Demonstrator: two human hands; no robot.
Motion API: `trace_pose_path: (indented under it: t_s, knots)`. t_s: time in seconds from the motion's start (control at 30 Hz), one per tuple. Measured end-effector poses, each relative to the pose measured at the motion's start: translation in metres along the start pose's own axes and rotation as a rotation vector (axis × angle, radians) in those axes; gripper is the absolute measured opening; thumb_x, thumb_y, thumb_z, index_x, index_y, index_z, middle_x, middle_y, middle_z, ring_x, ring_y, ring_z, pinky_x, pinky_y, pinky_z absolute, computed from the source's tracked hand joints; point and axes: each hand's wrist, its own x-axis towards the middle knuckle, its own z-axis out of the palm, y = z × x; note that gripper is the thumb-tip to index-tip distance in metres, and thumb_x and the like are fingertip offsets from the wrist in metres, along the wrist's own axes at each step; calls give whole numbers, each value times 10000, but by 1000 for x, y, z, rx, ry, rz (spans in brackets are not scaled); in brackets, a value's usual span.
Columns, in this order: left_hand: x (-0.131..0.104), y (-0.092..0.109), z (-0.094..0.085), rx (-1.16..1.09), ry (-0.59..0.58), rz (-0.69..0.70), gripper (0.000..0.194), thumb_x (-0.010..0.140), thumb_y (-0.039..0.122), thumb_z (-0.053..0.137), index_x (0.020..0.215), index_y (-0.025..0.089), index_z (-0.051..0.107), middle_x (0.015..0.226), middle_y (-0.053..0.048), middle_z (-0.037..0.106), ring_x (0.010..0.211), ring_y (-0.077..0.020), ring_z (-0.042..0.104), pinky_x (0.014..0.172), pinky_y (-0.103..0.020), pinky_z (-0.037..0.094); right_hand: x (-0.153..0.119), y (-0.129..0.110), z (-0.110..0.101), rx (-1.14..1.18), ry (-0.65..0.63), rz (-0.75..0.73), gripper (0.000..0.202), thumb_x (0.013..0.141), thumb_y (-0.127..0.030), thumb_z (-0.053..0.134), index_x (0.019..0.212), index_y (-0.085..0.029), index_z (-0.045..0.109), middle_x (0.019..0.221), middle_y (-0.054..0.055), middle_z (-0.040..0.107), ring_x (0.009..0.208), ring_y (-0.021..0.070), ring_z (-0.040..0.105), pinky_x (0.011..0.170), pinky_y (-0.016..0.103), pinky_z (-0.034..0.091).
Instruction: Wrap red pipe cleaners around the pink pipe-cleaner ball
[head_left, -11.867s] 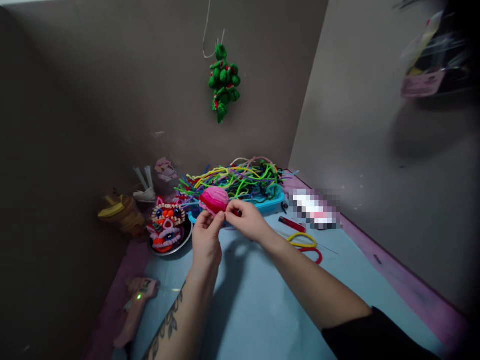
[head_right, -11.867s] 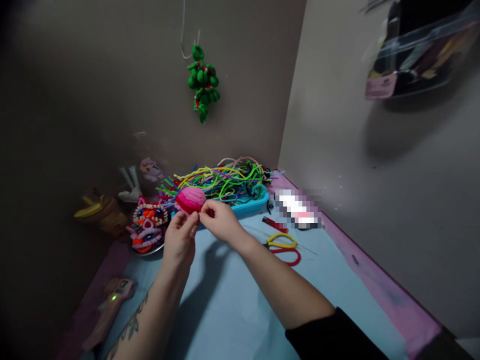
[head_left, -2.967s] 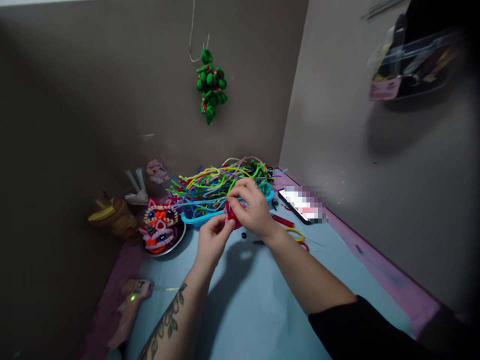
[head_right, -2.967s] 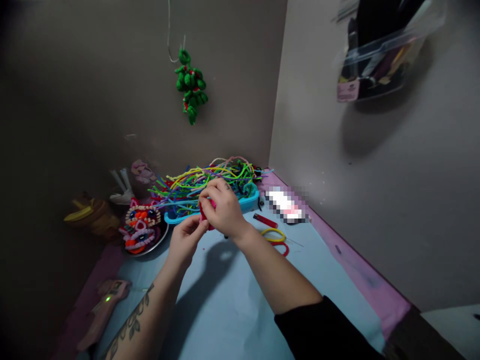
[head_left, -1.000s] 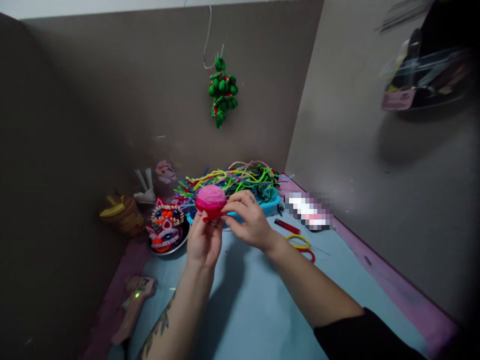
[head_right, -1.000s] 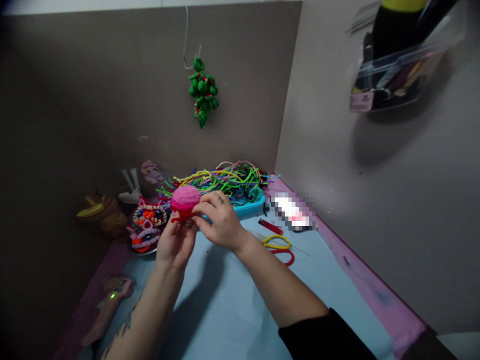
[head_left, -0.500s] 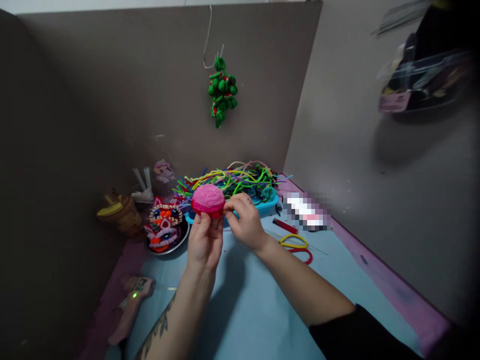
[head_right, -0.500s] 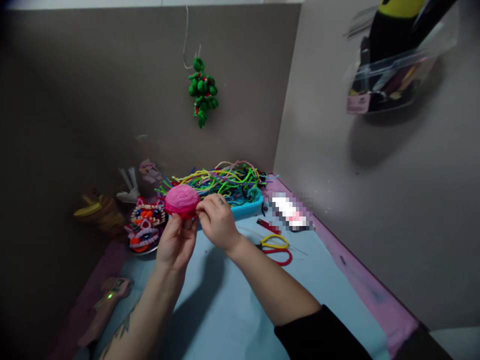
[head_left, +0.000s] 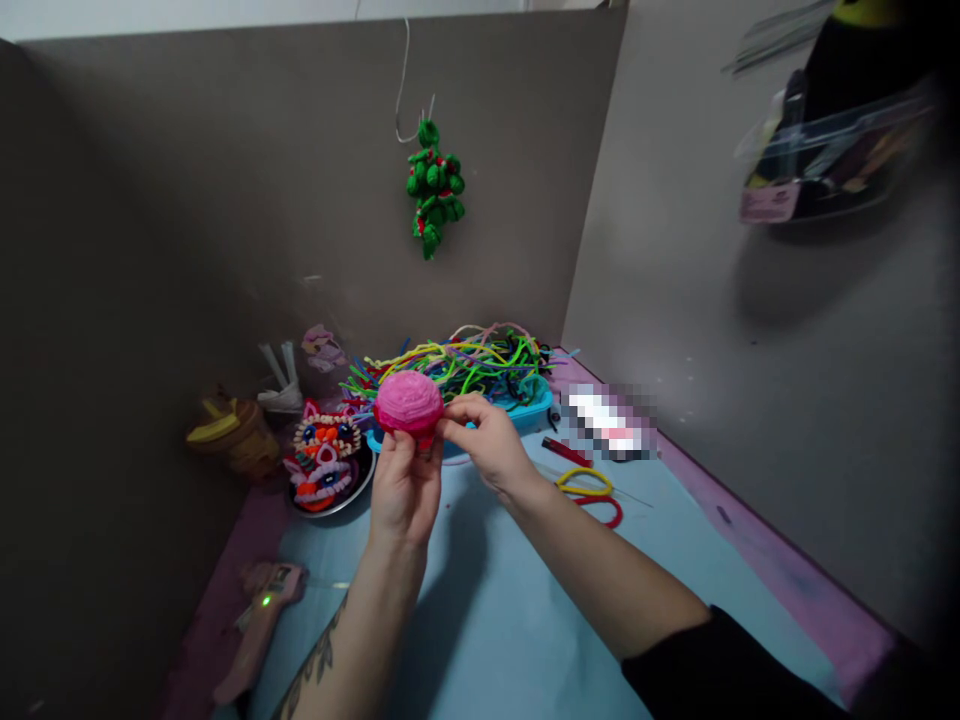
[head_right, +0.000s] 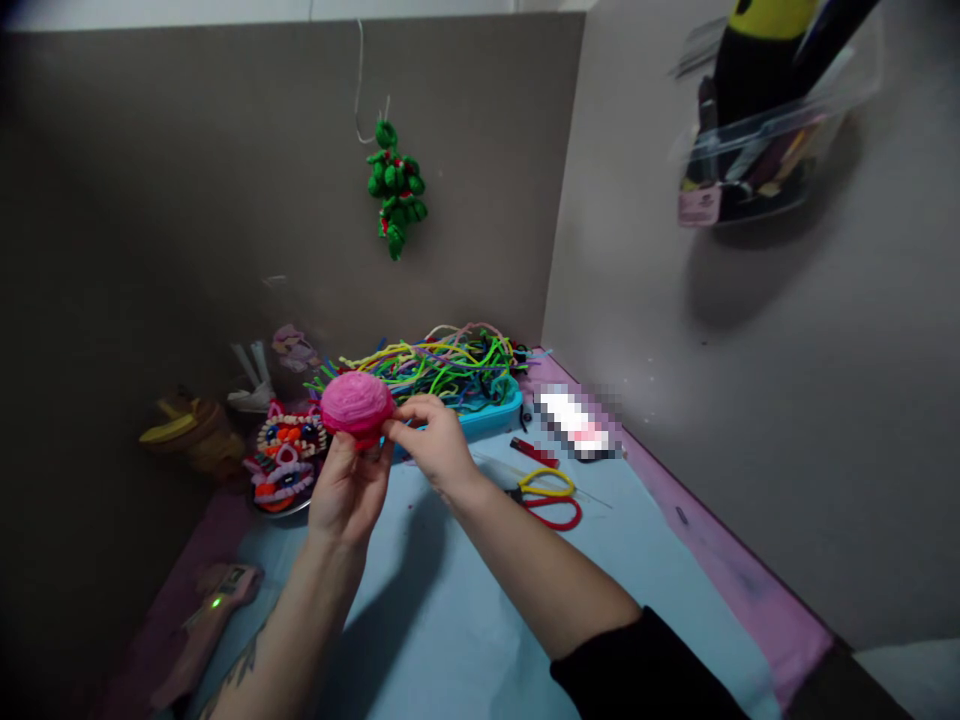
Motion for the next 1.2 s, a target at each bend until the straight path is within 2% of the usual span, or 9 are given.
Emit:
trace_pose_path:
  t_s: [0.23,0.33,0.47,0.63,0.73,0.87,0.97,1.07,1.2]
  knots:
    - [-1,0,0,14,-16,-14,185,728,191,717,899,223,653,873,8,705,823,-101,639,859,-252,467,1,-5,3,310,-87,269,137,521,-252,764,570,-156,678,773,-2,560,749,125,511,742,271,397]
    - [-1,-1,0,33,-27,-15,201,728,214,720,915,230,647,907,8,699,841,-103,631,835,-250,466,1,-7,2,343,-88,288,119,515,-227,752,547,-155,663,782,0,577,742,123,509,721,260,396]
    - [0,-1,-1,16,18,-14,172,712,187,731,859,222,647,809,44,685,657,-52,590,684,-178,455,1,-9,1,387,-116,290,114,527,-235,732,562,-157,657,818,15,630,779,145,538,732,264,411]
    - [0,-1,0,-22,42,-37,156,718,166,722,848,218,653,783,43,684,683,-59,603,701,-177,458,2,-7,2,418,-277,338,171,550,-298,732,619,-164,653,766,31,668,773,178,574,740,299,433]
    - [2,2,-1,-9,68,-27,135,732,182,714,846,220,652,787,43,688,707,-59,619,744,-186,464,3,-1,2,339,-286,254,161,601,-310,691,638,-164,633,832,34,656,846,177,569,822,316,415]
    - [6,6,-3,14,109,25,106,760,200,692,849,238,648,783,51,701,767,-61,646,827,-208,462,1,3,3,13,6,30,221,617,-253,662,822,-183,615,927,24,601,890,165,539,795,298,426]
    - [7,6,-4,9,101,42,103,778,185,670,868,232,651,801,41,713,781,-69,655,819,-209,471,-4,-2,4,-126,-23,-91,297,642,-236,671,931,-190,616,903,20,607,803,151,549,722,281,440]
    - [7,3,-5,8,88,29,73,790,172,654,848,215,653,770,29,714,751,-77,660,797,-207,483,-8,-7,4,-148,-83,-132,142,691,-242,664,821,-184,669,825,25,641,773,152,572,736,287,446]
    - [5,-2,-4,0,116,-10,63,813,178,626,860,205,659,807,10,726,764,-91,674,858,-247,479,0,-5,-2,-17,13,-67,101,697,-286,665,710,-186,674,731,28,661,716,164,584,705,299,454]
